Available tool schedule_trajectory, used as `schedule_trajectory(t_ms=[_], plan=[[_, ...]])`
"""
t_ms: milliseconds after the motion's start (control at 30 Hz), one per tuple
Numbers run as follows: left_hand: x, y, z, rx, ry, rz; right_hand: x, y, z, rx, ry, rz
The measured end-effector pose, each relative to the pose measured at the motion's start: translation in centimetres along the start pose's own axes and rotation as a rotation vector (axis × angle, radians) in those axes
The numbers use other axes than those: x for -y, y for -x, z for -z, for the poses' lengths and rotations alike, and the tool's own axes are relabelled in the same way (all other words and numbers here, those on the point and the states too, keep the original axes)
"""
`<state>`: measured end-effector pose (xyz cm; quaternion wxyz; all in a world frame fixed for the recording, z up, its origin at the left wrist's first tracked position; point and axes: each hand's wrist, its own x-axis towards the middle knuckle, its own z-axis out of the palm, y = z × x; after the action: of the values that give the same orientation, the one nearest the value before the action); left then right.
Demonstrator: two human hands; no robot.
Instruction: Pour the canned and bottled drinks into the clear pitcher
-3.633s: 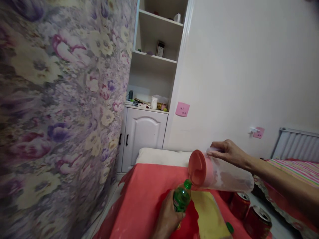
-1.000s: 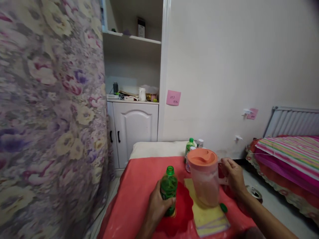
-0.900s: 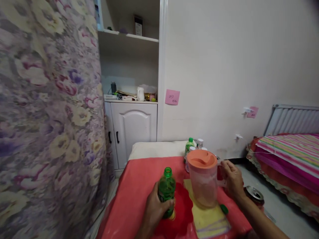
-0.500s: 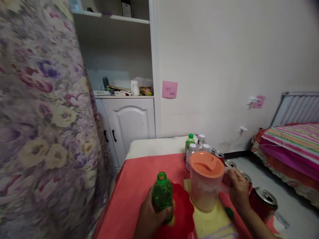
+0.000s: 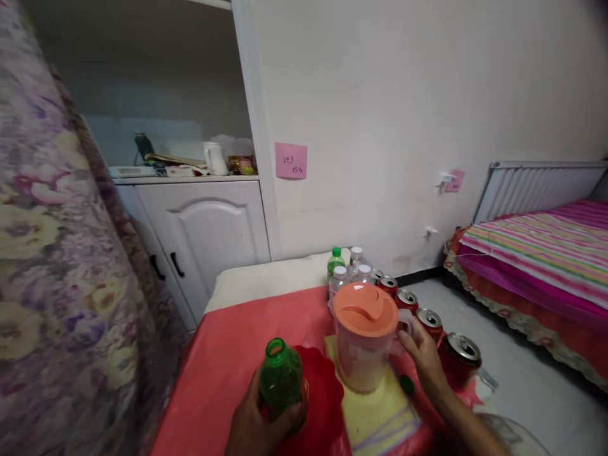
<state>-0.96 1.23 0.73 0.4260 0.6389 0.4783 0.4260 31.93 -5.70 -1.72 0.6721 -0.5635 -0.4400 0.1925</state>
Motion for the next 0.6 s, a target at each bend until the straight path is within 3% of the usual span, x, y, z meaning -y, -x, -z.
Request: schedule_trajectory(t_ms=[100,300,467,600], plan=[[-0.3,-0.1,0.1,-0.024,-0.021,0.002,-0.1,0.9,0.7,0.049,0.086,-0.012],[-0.9,0.1,0.3,0.034,-0.014,-0.018,-1.1,3.8,2.2,0.065,0.314,0.029],[-0.6,0.1,0.3,0.037,0.007,-0.047,-3.5,5.7,3.9,0.074,0.487,-0.07],[-0.7,0.3,0.2,0.041,0.05,-0.053,-5.1,5.9,4.2,0.164,0.654,-0.124]])
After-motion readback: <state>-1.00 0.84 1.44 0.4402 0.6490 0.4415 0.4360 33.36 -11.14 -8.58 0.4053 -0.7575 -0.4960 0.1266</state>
